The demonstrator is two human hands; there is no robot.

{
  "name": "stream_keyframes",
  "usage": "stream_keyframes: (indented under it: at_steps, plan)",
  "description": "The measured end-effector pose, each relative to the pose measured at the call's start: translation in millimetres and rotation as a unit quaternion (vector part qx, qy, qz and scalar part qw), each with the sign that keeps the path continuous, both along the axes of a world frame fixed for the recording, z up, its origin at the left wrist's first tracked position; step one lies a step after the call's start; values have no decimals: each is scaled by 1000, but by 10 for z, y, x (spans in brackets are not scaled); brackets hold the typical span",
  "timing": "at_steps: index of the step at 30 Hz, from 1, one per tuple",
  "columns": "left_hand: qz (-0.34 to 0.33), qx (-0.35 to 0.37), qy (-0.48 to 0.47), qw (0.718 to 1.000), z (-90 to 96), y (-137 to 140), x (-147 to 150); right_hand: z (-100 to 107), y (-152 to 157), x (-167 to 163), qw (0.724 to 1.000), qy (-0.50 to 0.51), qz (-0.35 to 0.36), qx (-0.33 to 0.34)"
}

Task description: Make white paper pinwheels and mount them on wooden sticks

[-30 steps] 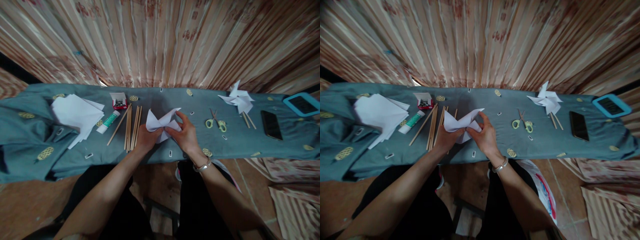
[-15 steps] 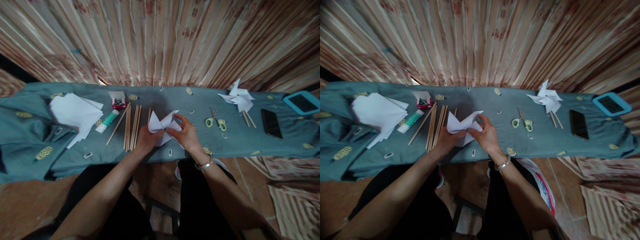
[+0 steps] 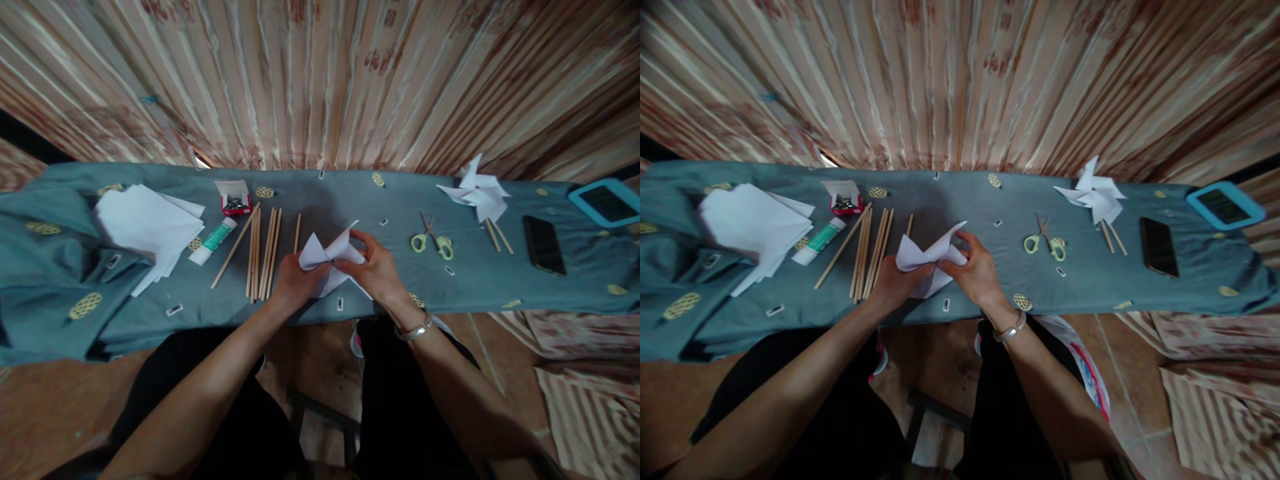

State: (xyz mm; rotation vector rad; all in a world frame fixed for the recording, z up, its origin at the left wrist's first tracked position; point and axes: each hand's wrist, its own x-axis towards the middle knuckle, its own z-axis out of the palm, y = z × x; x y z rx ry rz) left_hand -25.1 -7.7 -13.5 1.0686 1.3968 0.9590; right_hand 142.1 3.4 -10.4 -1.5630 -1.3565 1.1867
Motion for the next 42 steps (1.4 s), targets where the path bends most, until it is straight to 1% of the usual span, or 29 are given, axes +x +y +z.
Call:
stream_keyframes:
  at_steps: [9,15,24,30,36,42]
  plan:
    - [17,3,-23,1000,-34,-2,29,9,-4,3,999,37,8,-14]
    - [15,2,-15,1000,-25,0,34,0,-2,10,1000,0,3,-2]
    - [12,8,-7,1000,-80,4,37,18,-5,1,1000,-7,-9,-14]
    - [8,6,-8,1000,-59,-4,38,-11,-13,-10,1000,12,-10,-9]
    - [16,3,1,1000,-13,-2,45,20,-10,-28,999,38,-10,-29]
    - [13,15,5,1000,-59,1,36,20,-6,-41,998,54,-13,-35]
